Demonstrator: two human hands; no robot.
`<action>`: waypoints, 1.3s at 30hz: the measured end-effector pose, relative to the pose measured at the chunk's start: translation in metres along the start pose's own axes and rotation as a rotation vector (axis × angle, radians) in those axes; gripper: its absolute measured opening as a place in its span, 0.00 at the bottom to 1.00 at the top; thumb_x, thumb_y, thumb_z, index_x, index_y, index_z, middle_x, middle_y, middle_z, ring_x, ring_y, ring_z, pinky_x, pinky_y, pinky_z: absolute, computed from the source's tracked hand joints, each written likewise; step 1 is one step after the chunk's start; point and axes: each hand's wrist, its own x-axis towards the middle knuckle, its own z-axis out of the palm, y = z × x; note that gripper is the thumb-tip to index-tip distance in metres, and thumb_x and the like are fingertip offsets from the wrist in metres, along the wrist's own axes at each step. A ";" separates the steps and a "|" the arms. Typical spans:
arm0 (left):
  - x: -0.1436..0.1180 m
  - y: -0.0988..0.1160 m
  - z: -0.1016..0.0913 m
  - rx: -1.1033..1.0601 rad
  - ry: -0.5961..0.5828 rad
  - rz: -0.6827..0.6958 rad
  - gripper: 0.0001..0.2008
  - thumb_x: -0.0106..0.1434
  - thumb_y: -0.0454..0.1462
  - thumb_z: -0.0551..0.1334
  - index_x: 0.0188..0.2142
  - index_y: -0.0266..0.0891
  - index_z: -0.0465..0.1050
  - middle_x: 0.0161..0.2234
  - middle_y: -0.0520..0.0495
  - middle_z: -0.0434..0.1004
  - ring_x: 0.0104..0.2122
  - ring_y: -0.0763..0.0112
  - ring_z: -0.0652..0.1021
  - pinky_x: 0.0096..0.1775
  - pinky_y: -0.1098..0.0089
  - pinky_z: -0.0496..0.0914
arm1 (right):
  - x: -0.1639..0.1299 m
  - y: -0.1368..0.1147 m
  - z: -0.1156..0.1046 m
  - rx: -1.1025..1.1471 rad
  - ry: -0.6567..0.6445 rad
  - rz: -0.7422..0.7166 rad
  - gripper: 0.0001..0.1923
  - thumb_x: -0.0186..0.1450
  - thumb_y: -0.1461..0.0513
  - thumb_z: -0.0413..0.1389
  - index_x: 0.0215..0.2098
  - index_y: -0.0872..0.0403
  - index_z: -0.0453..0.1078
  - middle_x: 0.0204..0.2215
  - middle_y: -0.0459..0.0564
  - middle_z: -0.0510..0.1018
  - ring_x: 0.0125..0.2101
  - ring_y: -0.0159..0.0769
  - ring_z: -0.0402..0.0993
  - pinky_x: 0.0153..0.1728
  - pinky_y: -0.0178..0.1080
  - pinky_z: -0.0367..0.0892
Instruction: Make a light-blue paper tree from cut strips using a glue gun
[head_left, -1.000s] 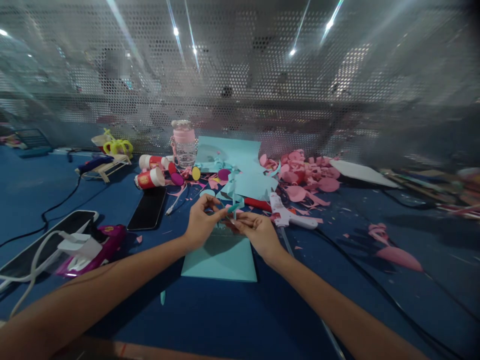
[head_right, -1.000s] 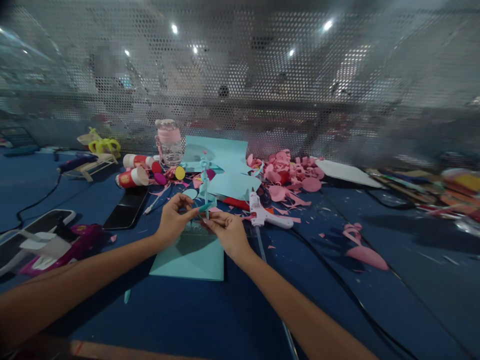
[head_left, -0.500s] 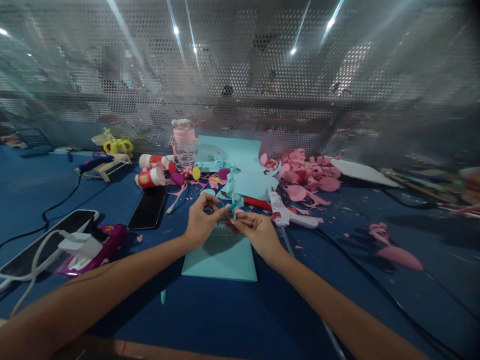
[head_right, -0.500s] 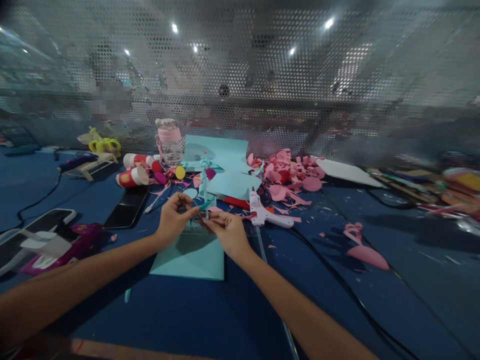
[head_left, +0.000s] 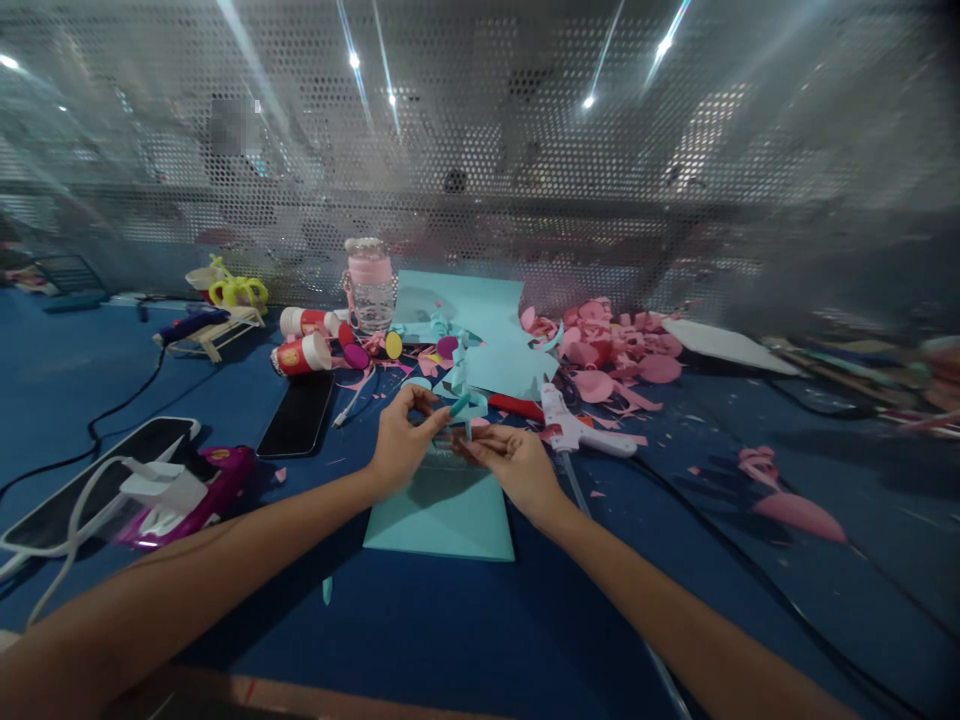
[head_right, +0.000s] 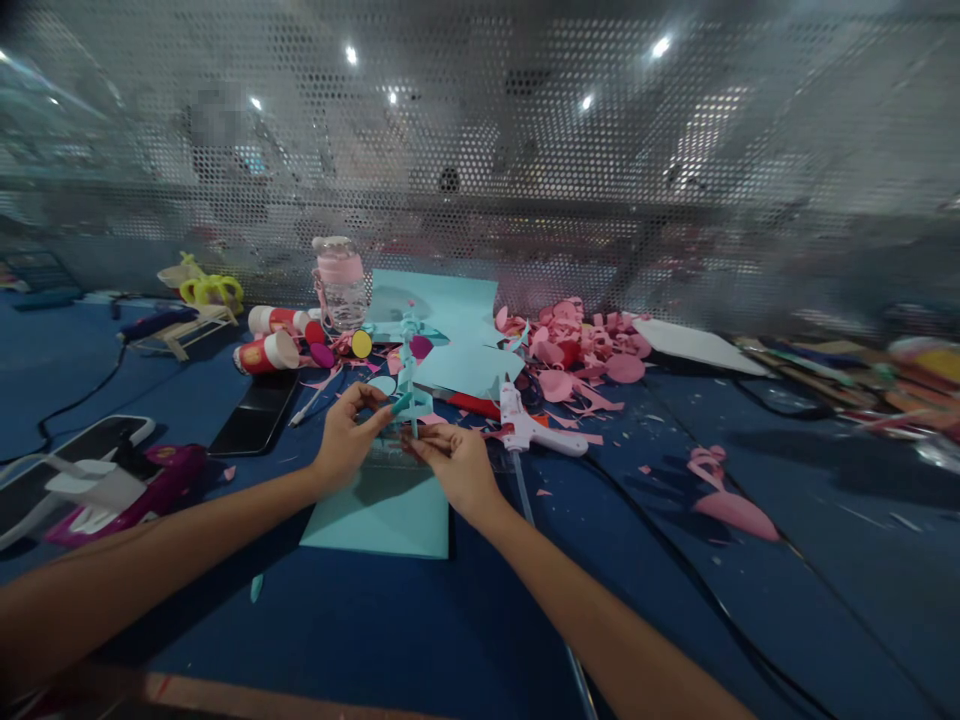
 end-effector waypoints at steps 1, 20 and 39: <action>0.000 0.001 0.000 0.023 -0.005 0.002 0.11 0.51 0.41 0.63 0.30 0.37 0.65 0.25 0.52 0.68 0.27 0.75 0.70 0.30 0.74 0.61 | 0.000 0.000 0.000 -0.007 -0.013 -0.007 0.13 0.44 0.58 0.64 0.27 0.56 0.73 0.26 0.49 0.80 0.29 0.38 0.77 0.40 0.43 0.70; -0.002 0.000 0.004 0.053 -0.019 0.056 0.13 0.52 0.40 0.63 0.34 0.38 0.65 0.32 0.48 0.68 0.33 0.72 0.71 0.35 0.71 0.65 | -0.005 0.003 0.003 -0.430 0.094 -0.223 0.08 0.51 0.64 0.55 0.28 0.57 0.74 0.28 0.53 0.80 0.30 0.42 0.78 0.33 0.41 0.73; 0.010 0.014 0.004 -0.370 -0.288 -0.173 0.23 0.45 0.41 0.68 0.40 0.36 0.65 0.30 0.49 0.73 0.28 0.73 0.74 0.32 0.72 0.68 | -0.009 -0.002 0.009 -0.556 0.024 -0.248 0.08 0.52 0.63 0.56 0.28 0.54 0.76 0.28 0.50 0.80 0.30 0.44 0.77 0.32 0.42 0.72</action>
